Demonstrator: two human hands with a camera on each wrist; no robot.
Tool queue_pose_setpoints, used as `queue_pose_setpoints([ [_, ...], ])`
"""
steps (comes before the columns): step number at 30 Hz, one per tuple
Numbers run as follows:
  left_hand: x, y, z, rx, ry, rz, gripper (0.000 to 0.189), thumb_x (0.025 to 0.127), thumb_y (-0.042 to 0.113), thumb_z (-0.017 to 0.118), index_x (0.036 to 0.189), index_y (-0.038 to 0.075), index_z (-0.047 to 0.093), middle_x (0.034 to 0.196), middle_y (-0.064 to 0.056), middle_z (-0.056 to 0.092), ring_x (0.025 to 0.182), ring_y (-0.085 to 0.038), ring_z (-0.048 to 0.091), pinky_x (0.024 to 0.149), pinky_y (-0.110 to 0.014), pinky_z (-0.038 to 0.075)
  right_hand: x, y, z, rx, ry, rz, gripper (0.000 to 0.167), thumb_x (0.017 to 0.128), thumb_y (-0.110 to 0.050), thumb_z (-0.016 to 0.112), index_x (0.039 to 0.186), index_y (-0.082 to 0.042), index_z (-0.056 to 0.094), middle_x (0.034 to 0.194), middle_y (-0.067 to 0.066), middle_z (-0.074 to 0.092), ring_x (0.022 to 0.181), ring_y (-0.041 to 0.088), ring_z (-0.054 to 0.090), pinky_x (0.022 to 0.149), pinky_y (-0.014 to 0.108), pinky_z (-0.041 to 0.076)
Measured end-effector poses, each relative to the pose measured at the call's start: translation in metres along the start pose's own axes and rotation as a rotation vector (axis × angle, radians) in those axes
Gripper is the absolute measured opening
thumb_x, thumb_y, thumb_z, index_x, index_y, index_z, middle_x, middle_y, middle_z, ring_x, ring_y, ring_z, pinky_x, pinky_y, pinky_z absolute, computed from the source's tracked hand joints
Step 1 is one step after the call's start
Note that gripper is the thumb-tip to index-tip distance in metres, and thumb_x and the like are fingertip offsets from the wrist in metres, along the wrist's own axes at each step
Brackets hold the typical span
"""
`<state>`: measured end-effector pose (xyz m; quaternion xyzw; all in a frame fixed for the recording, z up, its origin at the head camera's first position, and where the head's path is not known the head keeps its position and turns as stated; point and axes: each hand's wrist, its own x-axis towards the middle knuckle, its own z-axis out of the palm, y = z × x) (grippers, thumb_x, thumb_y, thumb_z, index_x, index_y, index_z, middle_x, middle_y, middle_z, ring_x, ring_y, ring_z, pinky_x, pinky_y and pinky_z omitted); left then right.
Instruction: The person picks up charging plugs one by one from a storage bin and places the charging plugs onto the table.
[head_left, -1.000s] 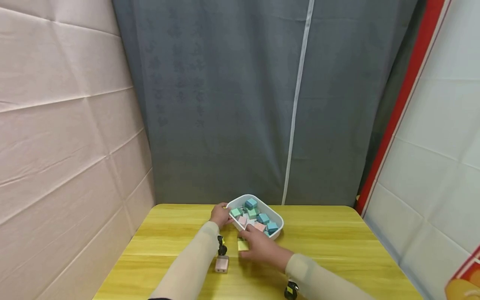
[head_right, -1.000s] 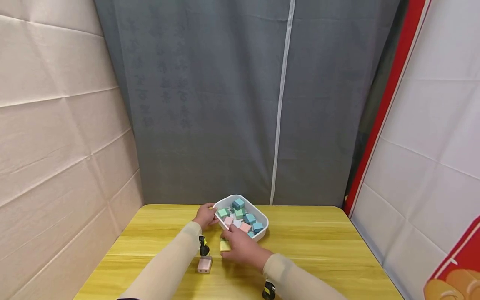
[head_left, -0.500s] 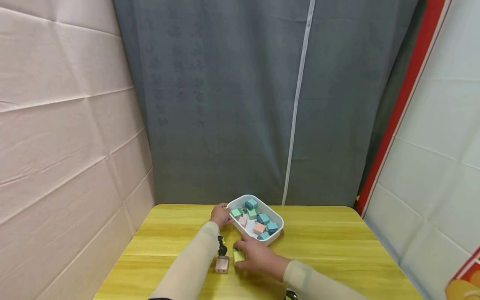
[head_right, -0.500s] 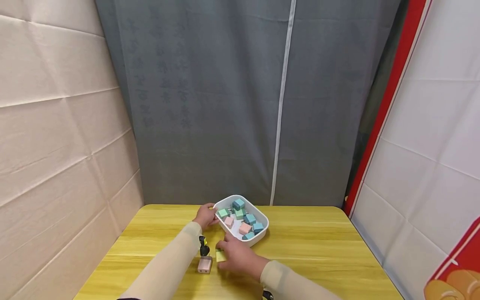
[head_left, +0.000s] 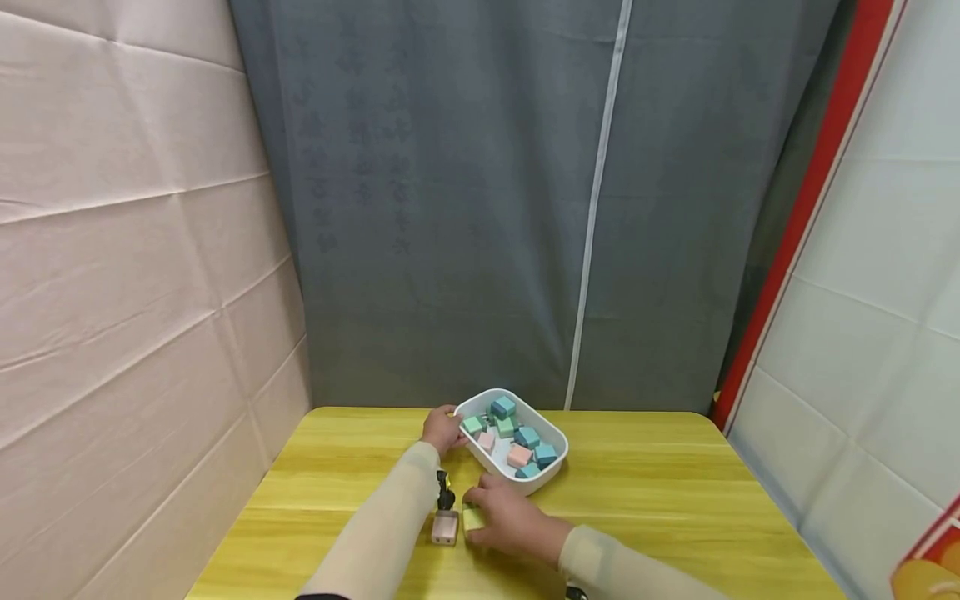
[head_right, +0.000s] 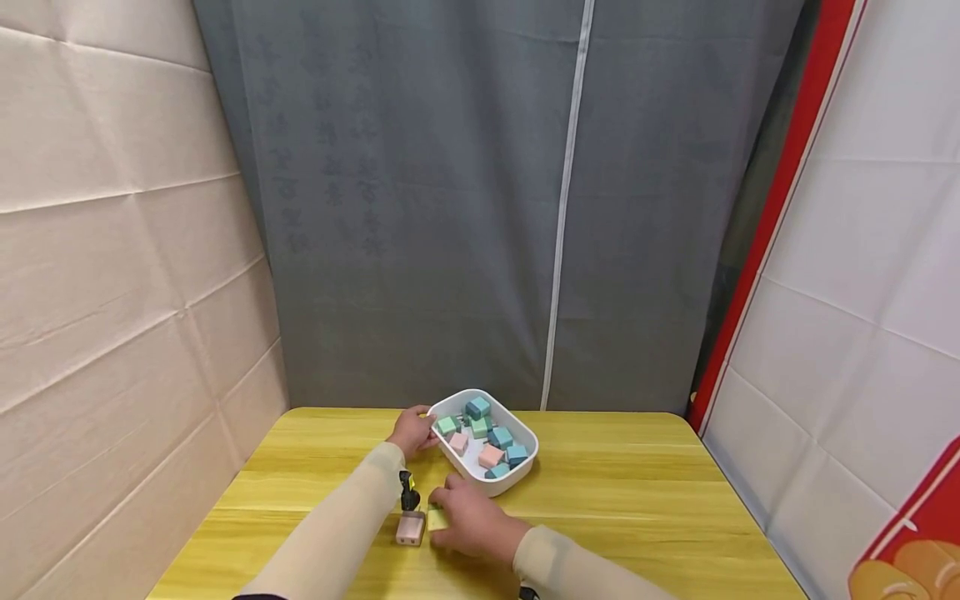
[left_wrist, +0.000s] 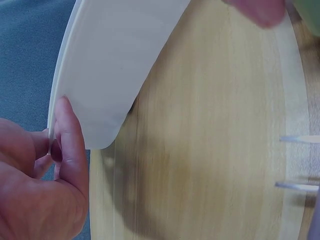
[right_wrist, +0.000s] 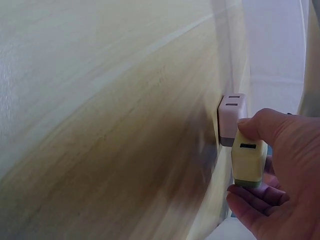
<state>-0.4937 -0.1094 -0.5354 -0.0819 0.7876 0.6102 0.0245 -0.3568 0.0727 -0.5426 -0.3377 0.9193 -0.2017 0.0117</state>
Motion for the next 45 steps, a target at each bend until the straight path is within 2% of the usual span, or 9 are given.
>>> queue_pose_setpoints([
  [7, 0.0, 0.0, 0.0, 0.003, -0.002, 0.008, 0.042, 0.117, 0.015, 0.057, 0.155, -0.001, 0.058, 0.118, -0.022, 0.07, 0.081, -0.019, 0.073, 0.074, -0.031, 0.068, -0.001, -0.004, 0.002, 0.033, -0.023, 0.041, 0.048, 0.089, -0.039, 0.094, 0.13, -0.02, 0.077, 0.102, -0.011, 0.051, 0.084, 0.004, 0.051, 0.073, 0.02, 0.05],
  [16, -0.002, 0.003, 0.001, 0.0, 0.018, 0.005, 0.042, 0.116, 0.013, 0.058, 0.156, -0.001, 0.057, 0.109, -0.02, 0.069, 0.074, -0.017, 0.068, 0.073, -0.03, 0.068, 0.001, -0.007, 0.012, -0.017, -0.025, 0.042, 0.05, 0.087, -0.042, 0.095, 0.126, -0.017, 0.077, 0.098, -0.009, 0.048, 0.08, 0.005, 0.049, 0.074, 0.021, 0.049],
  [38, 0.0, 0.002, 0.002, 0.002, 0.025, 0.0, 0.042, 0.116, 0.013, 0.058, 0.156, -0.001, 0.057, 0.109, -0.02, 0.07, 0.075, -0.016, 0.069, 0.072, -0.03, 0.068, 0.004, -0.008, 0.018, -0.028, -0.035, 0.046, 0.049, 0.088, -0.043, 0.094, 0.126, -0.018, 0.077, 0.099, -0.009, 0.05, 0.083, 0.005, 0.049, 0.077, 0.023, 0.05],
  [45, -0.001, 0.003, 0.002, 0.008, 0.023, 0.002, 0.041, 0.116, 0.013, 0.058, 0.155, 0.0, 0.058, 0.105, -0.018, 0.069, 0.073, -0.016, 0.067, 0.074, -0.032, 0.068, 0.004, -0.007, 0.018, 0.007, -0.042, 0.068, 0.05, 0.089, -0.042, 0.093, 0.128, -0.017, 0.075, 0.1, -0.009, 0.05, 0.085, 0.005, 0.049, 0.077, 0.023, 0.05],
])
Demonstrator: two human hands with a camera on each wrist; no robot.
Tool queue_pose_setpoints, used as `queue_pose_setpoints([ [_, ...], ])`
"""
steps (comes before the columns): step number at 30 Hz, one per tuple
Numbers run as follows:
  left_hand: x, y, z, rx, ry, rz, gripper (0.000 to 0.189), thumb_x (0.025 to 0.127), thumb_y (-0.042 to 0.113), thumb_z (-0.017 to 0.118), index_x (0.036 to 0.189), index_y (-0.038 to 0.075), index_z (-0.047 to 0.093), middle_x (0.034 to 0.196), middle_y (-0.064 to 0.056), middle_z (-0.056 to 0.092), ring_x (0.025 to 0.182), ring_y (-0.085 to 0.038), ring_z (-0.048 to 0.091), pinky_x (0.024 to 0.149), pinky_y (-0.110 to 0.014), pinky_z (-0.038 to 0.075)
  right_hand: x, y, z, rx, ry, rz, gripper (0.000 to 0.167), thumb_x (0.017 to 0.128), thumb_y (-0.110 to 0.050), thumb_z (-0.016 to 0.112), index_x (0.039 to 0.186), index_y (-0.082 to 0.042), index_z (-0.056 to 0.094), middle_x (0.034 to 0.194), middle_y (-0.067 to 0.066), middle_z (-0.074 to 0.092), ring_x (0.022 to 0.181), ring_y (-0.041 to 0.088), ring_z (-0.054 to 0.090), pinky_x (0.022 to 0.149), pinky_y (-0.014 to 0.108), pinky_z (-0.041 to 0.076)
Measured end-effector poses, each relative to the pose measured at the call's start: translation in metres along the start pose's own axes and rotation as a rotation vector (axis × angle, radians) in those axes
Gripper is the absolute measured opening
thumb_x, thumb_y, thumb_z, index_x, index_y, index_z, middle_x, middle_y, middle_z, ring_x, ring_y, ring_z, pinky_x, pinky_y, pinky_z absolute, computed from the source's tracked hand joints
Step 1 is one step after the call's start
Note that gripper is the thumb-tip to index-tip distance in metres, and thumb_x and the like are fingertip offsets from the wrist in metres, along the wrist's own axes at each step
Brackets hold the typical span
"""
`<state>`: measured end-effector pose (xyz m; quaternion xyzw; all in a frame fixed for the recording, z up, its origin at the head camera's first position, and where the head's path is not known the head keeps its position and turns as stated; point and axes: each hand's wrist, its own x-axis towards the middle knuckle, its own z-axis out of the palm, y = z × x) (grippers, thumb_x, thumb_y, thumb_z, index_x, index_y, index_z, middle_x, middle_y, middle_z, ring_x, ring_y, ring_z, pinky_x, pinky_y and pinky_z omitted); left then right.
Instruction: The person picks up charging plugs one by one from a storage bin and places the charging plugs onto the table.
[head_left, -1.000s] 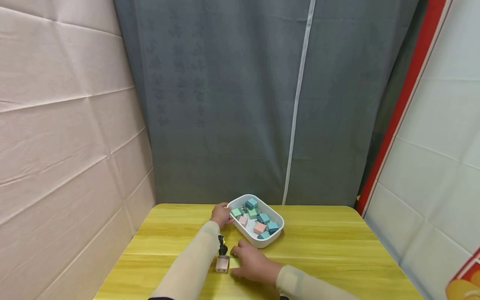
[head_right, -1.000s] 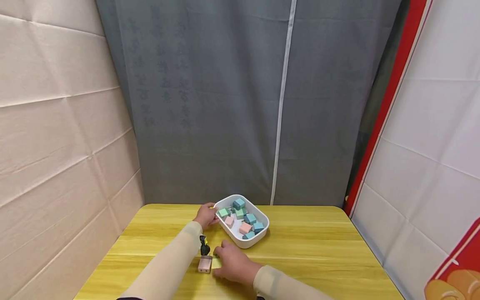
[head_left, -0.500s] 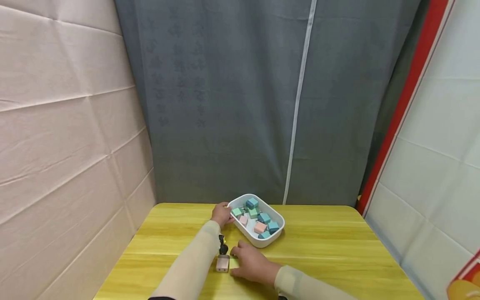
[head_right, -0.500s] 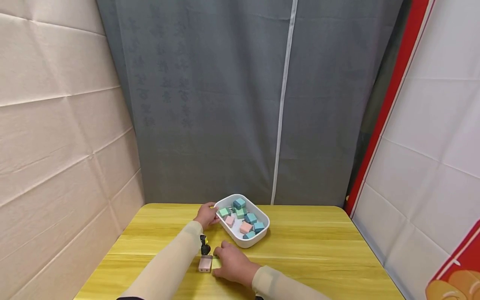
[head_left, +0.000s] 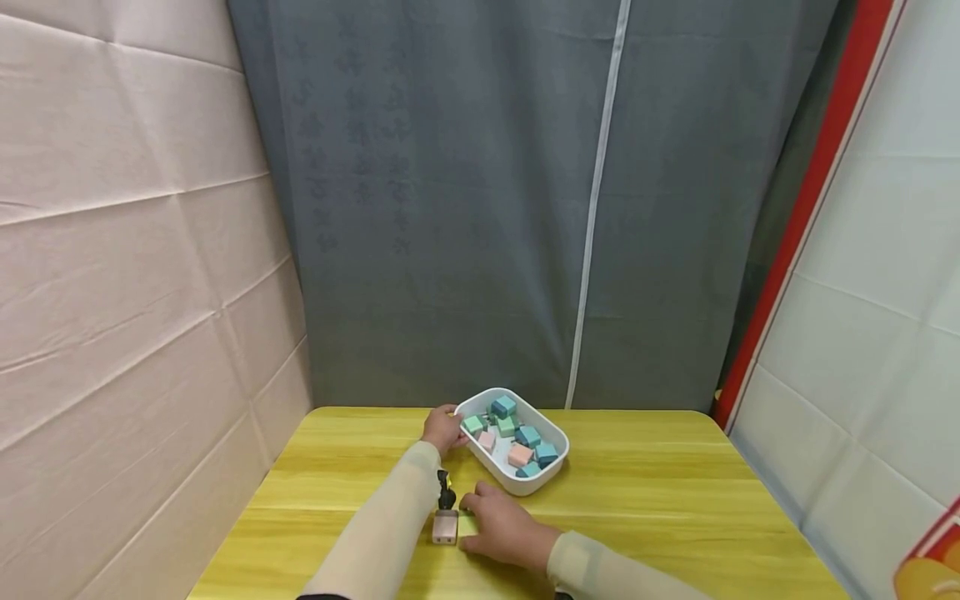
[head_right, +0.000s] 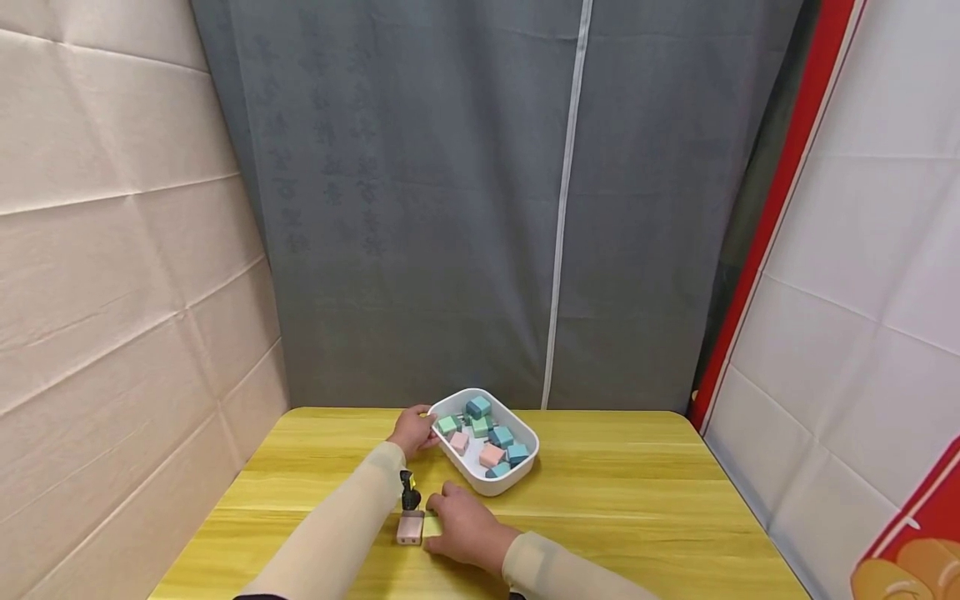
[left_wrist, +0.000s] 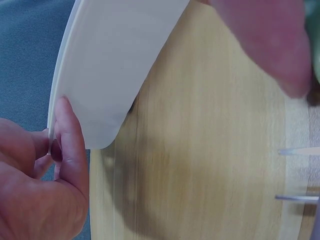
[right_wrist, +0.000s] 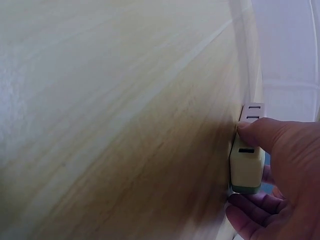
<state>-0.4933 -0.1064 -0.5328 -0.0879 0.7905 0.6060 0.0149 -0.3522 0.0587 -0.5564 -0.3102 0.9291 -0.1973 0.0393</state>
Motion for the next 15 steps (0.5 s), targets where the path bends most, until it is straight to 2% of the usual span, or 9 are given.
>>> queue_pose_setpoints([
  [7, -0.002, 0.0, -0.001, 0.003, -0.008, 0.012, 0.041, 0.117, 0.013, 0.057, 0.155, -0.001, 0.058, 0.099, -0.017, 0.068, 0.07, -0.014, 0.065, 0.079, -0.036, 0.069, -0.002, 0.0, 0.0, 0.003, 0.023, -0.002, 0.064, 0.086, -0.045, 0.095, 0.137, -0.016, 0.069, 0.105, -0.008, 0.05, 0.09, 0.006, 0.05, 0.085, 0.026, 0.054],
  [12, -0.004, 0.0, -0.001, 0.012, -0.01, 0.026, 0.041, 0.117, 0.014, 0.057, 0.155, -0.002, 0.058, 0.107, -0.019, 0.07, 0.075, -0.017, 0.069, 0.078, -0.034, 0.069, -0.005, 0.0, -0.006, 0.024, 0.053, 0.016, 0.068, 0.088, -0.05, 0.094, 0.14, -0.016, 0.066, 0.112, -0.008, 0.053, 0.098, 0.006, 0.052, 0.093, 0.03, 0.058],
  [15, -0.004, 0.0, -0.001, 0.023, -0.009, 0.037, 0.041, 0.117, 0.014, 0.057, 0.154, -0.002, 0.058, 0.113, -0.02, 0.071, 0.079, -0.019, 0.071, 0.078, -0.034, 0.069, -0.008, 0.002, -0.012, 0.078, 0.073, 0.025, 0.064, 0.091, -0.049, 0.092, 0.139, -0.015, 0.066, 0.118, -0.006, 0.057, 0.096, 0.006, 0.055, 0.09, 0.03, 0.059],
])
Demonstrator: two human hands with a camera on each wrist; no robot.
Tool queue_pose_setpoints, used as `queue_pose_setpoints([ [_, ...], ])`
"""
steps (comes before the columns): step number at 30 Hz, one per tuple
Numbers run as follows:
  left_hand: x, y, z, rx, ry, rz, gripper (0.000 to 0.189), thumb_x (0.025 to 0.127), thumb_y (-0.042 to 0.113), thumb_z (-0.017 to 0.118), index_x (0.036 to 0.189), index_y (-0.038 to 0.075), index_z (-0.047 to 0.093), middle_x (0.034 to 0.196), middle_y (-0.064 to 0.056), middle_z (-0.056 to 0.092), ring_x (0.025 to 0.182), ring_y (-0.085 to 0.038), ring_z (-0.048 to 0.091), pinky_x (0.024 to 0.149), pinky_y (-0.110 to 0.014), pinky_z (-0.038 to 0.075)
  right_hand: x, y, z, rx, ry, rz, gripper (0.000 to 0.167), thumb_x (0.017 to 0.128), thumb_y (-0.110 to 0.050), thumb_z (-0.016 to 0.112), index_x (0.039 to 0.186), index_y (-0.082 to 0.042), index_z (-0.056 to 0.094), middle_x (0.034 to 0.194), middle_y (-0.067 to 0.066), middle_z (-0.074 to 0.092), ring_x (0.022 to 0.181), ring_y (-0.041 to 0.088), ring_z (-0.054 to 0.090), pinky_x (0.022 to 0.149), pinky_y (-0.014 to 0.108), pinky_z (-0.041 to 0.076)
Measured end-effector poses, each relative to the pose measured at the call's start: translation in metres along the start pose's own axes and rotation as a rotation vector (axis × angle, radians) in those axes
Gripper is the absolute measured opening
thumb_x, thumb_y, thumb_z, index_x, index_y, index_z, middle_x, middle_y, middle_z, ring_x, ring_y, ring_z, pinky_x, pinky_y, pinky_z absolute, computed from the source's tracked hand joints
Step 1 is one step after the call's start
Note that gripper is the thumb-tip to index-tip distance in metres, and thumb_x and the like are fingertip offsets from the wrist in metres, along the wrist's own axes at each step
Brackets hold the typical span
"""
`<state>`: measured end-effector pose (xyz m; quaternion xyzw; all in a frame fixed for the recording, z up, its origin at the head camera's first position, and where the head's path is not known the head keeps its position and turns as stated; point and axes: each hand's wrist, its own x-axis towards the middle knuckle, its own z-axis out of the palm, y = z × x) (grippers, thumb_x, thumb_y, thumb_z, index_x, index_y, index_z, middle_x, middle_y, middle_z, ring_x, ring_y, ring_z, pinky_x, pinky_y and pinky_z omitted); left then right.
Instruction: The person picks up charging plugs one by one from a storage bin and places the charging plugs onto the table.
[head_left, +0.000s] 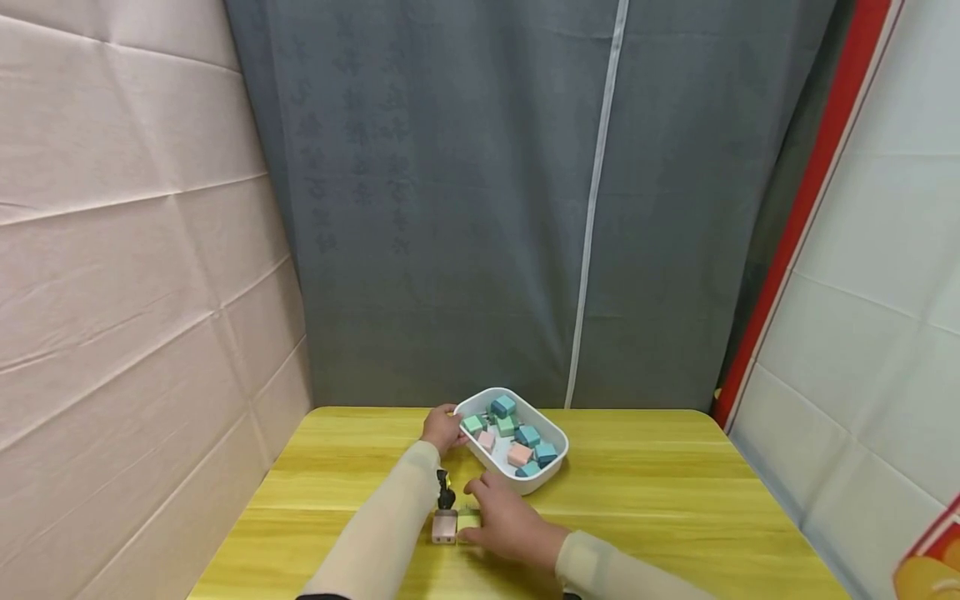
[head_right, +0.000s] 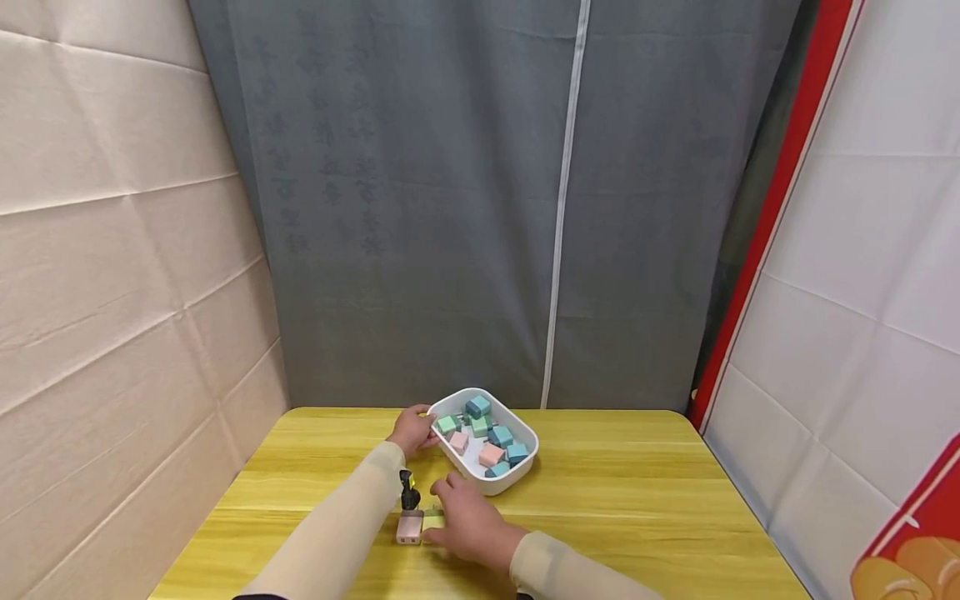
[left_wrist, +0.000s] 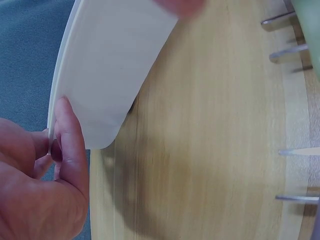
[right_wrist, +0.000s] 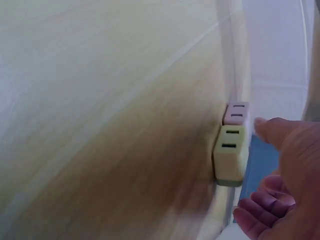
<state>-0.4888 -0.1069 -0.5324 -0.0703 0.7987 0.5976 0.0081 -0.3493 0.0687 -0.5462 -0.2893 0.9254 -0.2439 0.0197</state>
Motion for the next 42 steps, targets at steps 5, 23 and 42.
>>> queue_pose_setpoints([
  [5, 0.003, -0.002, 0.001, -0.006, 0.0, -0.007, 0.04, 0.117, 0.015, 0.057, 0.154, -0.001, 0.059, 0.113, -0.021, 0.071, 0.08, -0.02, 0.071, 0.077, -0.034, 0.069, -0.003, 0.006, -0.013, 0.057, 0.081, -0.016, 0.048, 0.098, -0.043, 0.087, 0.13, -0.013, 0.067, 0.12, 0.0, 0.061, 0.098, 0.007, 0.06, 0.086, 0.031, 0.061],
  [23, 0.013, -0.001, 0.001, -0.032, 0.005, -0.039, 0.041, 0.116, 0.012, 0.058, 0.155, -0.002, 0.058, 0.104, -0.02, 0.066, 0.072, -0.017, 0.066, 0.071, -0.032, 0.068, 0.025, 0.045, -0.064, -0.037, 0.248, -0.085, 0.029, 0.101, -0.015, 0.083, 0.127, -0.008, 0.071, 0.114, 0.008, 0.065, 0.103, 0.025, 0.068, 0.092, 0.043, 0.064],
  [42, 0.005, -0.008, -0.002, -0.054, -0.005, -0.014, 0.039, 0.116, 0.011, 0.057, 0.152, -0.003, 0.059, 0.094, -0.017, 0.065, 0.071, -0.016, 0.065, 0.069, -0.03, 0.068, 0.101, 0.058, -0.067, -0.421, -0.084, -0.241, 0.058, 0.096, -0.002, 0.085, 0.149, -0.021, 0.07, 0.154, 0.003, 0.063, 0.143, 0.026, 0.059, 0.124, 0.046, 0.047],
])
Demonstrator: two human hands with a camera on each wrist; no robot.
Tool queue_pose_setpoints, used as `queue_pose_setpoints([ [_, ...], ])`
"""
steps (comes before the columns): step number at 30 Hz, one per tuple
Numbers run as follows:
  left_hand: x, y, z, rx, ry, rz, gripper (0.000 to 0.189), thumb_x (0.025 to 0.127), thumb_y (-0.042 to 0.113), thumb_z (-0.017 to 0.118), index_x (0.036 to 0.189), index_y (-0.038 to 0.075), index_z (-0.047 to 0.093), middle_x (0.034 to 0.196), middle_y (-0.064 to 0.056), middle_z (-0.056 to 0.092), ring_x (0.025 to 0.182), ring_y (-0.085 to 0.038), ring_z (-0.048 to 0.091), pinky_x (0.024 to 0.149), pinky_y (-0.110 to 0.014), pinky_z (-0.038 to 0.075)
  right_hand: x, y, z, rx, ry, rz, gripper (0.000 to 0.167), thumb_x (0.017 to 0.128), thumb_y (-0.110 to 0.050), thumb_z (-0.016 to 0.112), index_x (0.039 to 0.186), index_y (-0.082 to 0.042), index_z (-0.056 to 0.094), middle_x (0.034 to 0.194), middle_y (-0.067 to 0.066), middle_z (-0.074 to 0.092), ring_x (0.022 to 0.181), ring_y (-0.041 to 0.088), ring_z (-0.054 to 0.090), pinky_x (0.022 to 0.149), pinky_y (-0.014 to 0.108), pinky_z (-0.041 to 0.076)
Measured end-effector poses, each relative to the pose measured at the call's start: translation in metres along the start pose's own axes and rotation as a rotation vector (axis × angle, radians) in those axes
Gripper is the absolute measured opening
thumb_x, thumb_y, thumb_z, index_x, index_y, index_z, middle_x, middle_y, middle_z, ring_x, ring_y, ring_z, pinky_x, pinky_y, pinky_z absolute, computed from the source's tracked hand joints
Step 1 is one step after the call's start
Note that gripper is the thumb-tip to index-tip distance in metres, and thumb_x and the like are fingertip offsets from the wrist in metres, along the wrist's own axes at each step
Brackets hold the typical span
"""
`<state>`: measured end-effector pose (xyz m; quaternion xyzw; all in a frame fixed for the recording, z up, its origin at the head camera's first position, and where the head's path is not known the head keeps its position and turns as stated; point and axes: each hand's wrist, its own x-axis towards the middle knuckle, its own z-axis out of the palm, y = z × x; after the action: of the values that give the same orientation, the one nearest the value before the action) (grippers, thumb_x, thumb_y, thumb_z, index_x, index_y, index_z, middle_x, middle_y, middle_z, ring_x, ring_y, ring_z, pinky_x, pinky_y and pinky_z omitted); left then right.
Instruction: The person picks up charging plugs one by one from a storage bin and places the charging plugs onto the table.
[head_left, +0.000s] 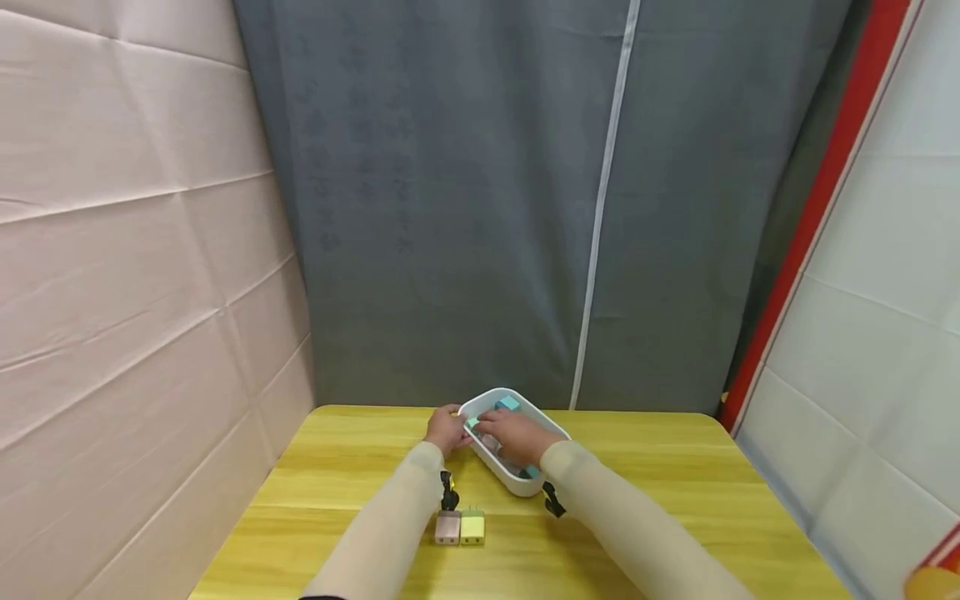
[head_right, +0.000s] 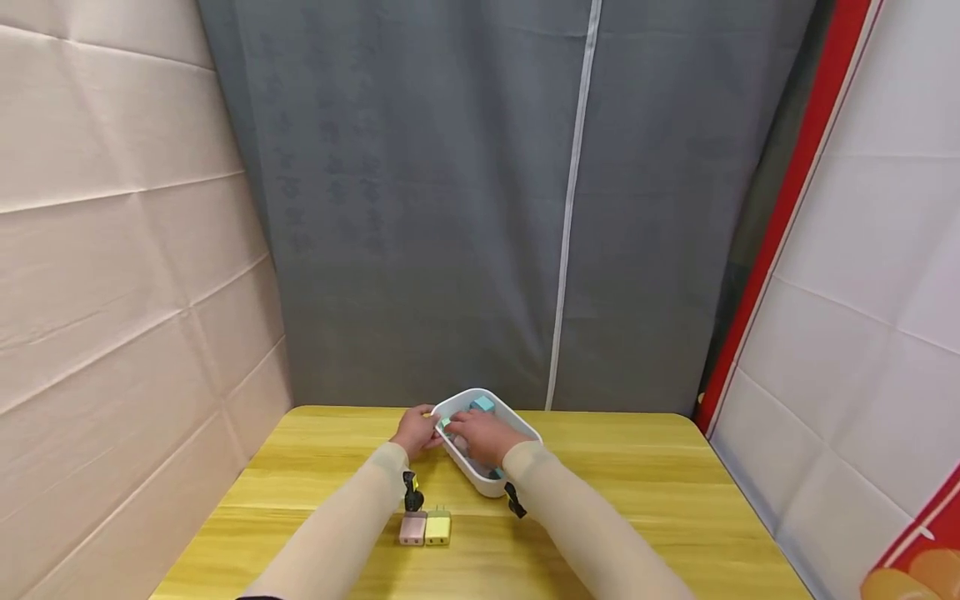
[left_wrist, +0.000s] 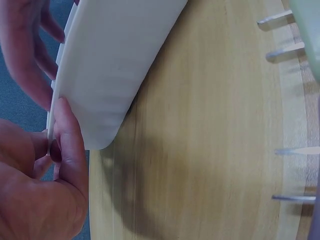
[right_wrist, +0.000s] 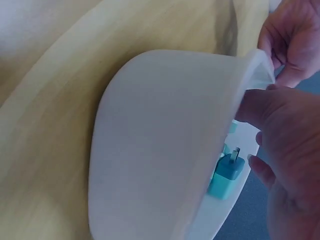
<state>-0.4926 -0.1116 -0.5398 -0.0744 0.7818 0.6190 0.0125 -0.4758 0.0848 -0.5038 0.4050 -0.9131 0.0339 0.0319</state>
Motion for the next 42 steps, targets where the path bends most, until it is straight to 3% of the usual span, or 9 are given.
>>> queue_pose_setpoints([
  [10, -0.001, 0.002, 0.003, 0.009, 0.013, 0.018, 0.039, 0.115, 0.01, 0.059, 0.151, -0.005, 0.06, 0.092, -0.017, 0.064, 0.067, -0.015, 0.064, 0.065, -0.029, 0.067, 0.008, 0.004, 0.008, 0.015, -0.147, 0.041, 0.071, 0.1, 0.001, 0.08, 0.16, -0.031, 0.061, 0.164, -0.007, 0.056, 0.151, 0.02, 0.054, 0.124, 0.043, 0.045],
  [13, 0.001, -0.001, 0.004, 0.001, 0.013, 0.008, 0.039, 0.115, 0.01, 0.059, 0.151, -0.004, 0.06, 0.093, -0.017, 0.064, 0.068, -0.016, 0.065, 0.065, -0.029, 0.067, 0.008, 0.004, 0.012, 0.051, -0.164, 0.044, 0.066, 0.105, 0.0, 0.074, 0.16, -0.032, 0.061, 0.163, -0.007, 0.057, 0.15, 0.02, 0.054, 0.124, 0.044, 0.046],
  [17, 0.003, -0.004, 0.004, -0.011, 0.014, -0.006, 0.039, 0.115, 0.011, 0.059, 0.152, -0.003, 0.06, 0.092, -0.017, 0.063, 0.068, -0.016, 0.065, 0.065, -0.028, 0.067, 0.009, 0.005, 0.019, 0.085, -0.151, 0.04, 0.055, 0.11, -0.002, 0.067, 0.158, -0.029, 0.064, 0.162, -0.005, 0.059, 0.148, 0.021, 0.057, 0.124, 0.045, 0.047],
  [25, 0.0, 0.0, 0.002, 0.001, 0.025, -0.008, 0.04, 0.114, 0.01, 0.06, 0.152, -0.004, 0.06, 0.09, -0.016, 0.063, 0.065, -0.015, 0.064, 0.067, -0.031, 0.068, 0.014, 0.007, 0.026, 0.03, -0.08, -0.027, 0.033, 0.117, -0.018, 0.059, 0.146, -0.021, 0.073, 0.152, 0.0, 0.064, 0.139, 0.022, 0.064, 0.121, 0.043, 0.05],
  [32, -0.004, 0.003, 0.003, 0.004, 0.031, -0.015, 0.039, 0.115, 0.009, 0.06, 0.152, -0.003, 0.06, 0.085, -0.013, 0.062, 0.062, -0.012, 0.062, 0.062, -0.027, 0.066, 0.015, 0.005, 0.031, 0.047, -0.054, -0.001, 0.03, 0.119, -0.026, 0.054, 0.136, -0.024, 0.078, 0.142, -0.003, 0.069, 0.128, 0.017, 0.068, 0.117, 0.04, 0.054],
  [42, -0.001, 0.0, 0.003, 0.005, 0.039, 0.008, 0.038, 0.114, 0.009, 0.06, 0.15, -0.004, 0.061, 0.085, -0.014, 0.061, 0.062, -0.013, 0.062, 0.073, -0.038, 0.07, 0.011, -0.005, 0.027, -0.063, -0.072, -0.008, 0.026, 0.116, -0.016, 0.059, 0.137, -0.017, 0.075, 0.14, 0.003, 0.068, 0.125, 0.016, 0.068, 0.114, 0.037, 0.057],
])
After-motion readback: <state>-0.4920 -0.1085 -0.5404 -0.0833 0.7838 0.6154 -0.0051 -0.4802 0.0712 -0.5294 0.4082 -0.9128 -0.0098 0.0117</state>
